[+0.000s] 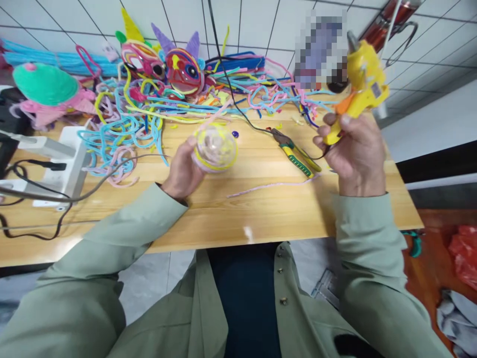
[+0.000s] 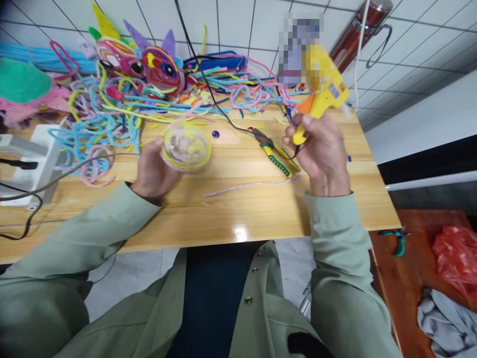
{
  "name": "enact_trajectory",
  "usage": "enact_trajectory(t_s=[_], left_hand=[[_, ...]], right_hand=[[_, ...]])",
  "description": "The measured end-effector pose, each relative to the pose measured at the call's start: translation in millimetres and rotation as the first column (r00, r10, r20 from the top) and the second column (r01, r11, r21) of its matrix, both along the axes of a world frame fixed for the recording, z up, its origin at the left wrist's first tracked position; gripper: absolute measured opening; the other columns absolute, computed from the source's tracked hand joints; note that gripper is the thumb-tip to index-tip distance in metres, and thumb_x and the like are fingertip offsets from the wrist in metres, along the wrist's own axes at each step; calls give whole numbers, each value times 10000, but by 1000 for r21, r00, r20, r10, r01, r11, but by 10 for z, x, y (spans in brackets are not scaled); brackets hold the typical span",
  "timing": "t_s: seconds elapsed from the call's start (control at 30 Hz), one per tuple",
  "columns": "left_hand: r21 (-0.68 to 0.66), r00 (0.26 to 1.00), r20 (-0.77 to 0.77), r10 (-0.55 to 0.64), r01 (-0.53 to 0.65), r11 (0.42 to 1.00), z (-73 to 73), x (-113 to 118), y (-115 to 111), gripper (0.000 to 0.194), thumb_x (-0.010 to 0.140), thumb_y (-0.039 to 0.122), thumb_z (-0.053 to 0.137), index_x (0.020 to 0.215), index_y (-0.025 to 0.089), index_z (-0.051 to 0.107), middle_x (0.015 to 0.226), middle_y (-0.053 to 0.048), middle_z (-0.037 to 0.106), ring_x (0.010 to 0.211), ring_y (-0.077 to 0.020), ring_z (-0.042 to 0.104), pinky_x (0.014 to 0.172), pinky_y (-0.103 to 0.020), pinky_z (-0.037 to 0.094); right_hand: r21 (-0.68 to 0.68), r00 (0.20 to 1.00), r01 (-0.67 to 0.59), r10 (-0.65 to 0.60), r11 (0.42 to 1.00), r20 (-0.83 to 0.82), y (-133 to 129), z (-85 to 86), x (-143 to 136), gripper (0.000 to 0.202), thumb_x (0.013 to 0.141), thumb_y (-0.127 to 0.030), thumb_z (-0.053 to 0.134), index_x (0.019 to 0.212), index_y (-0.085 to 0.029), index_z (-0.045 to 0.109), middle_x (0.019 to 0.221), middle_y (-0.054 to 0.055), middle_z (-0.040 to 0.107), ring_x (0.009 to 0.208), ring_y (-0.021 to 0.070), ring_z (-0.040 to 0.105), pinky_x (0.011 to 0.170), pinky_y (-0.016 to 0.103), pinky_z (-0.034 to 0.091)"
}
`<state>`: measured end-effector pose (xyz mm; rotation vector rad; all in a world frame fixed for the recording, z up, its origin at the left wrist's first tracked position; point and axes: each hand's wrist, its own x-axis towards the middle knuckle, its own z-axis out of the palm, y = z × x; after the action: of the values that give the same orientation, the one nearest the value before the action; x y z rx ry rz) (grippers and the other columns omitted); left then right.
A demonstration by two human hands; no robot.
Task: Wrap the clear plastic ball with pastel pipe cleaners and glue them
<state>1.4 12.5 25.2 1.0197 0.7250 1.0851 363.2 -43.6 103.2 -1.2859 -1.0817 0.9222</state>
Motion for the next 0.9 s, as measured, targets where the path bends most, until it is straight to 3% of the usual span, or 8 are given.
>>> enact_trajectory(t_s=[0.07, 0.17, 0.27, 0.47, 0.6, 0.73, 0.9], left_hand=[[236, 978, -121, 168, -136, 962, -77, -1, -26, 573, 899, 663, 777, 1305, 273, 669, 1373, -72, 754, 1361, -349, 699, 1133, -497, 616], [530, 884, -341, 319, -99, 842, -156, -42, -56, 798, 897, 796, 779, 1469, 279, 573, 1485, -120, 646, 1475, -381, 598, 1308, -575, 464], [668, 788, -446, 424, -23, 744, -169, -88, -67, 831, 962, 832, 691, 1527, 246, 524, 1536, -158, 590, 1515, -391, 546, 1357, -596, 390], [751, 733, -479, 483, 58, 658, -177, -104, -76, 753, 1028, 726, 685, 1578, 256, 473, 1571, -181, 577, 1533, -388, 533, 1360, -619, 372], [730, 725, -492, 482, 42, 682, -209, -97, -83, 756, 1019, 729, 705, 1573, 262, 493, 1557, -175, 588, 1530, -394, 536, 1357, -624, 372], [710, 736, -497, 460, 40, 703, -237, -92, -87, 776, 1007, 735, 726, 1576, 260, 497, 1556, -170, 588, 1533, -394, 532, 1360, -614, 377], [785, 722, -476, 501, 93, 612, -276, -96, -84, 689, 1087, 631, 663, 1615, 245, 445, 1575, -180, 575, 1520, -372, 553, 1327, -594, 435]], right_hand=[[-2, 983, -142, 141, 990, -118, -6, 3, -175, 351, 783, -505, 935, 1008, -311, 748, 952, 2, 688, 727, 144, 618, 724, 382, 598], [-26, 940, -300, 291, 953, -178, 20, -36, -454, 470, 677, -555, 1014, 991, -295, 780, 918, -1, 685, 689, 147, 574, 664, 370, 569], [-50, 922, -373, 364, 926, -135, 42, -138, -665, 476, 700, -557, 1003, 1005, -269, 779, 1010, 51, 764, 697, 171, 580, 638, 377, 538], [-109, 881, -473, 467, 874, -77, -46, -417, -737, 461, 855, -557, 944, 1175, -267, 783, 1139, 63, 824, 690, 153, 591, 631, 335, 532], [-161, 840, -527, 540, 834, 46, -152, -538, -669, 421, 964, -531, 872, 1293, -282, 789, 1190, 75, 841, 814, 193, 691, 650, 329, 572], [-190, 810, -554, 578, 810, 99, -202, -575, -664, 375, 1010, -564, 815, 1270, -294, 826, 1182, 75, 843, 875, 216, 724, 715, 360, 625], [-230, 803, -559, 589, 797, 90, -213, -524, -731, 384, 997, -594, 825, 1194, -266, 857, 1024, 46, 805, 781, 178, 660, 856, 396, 666]])
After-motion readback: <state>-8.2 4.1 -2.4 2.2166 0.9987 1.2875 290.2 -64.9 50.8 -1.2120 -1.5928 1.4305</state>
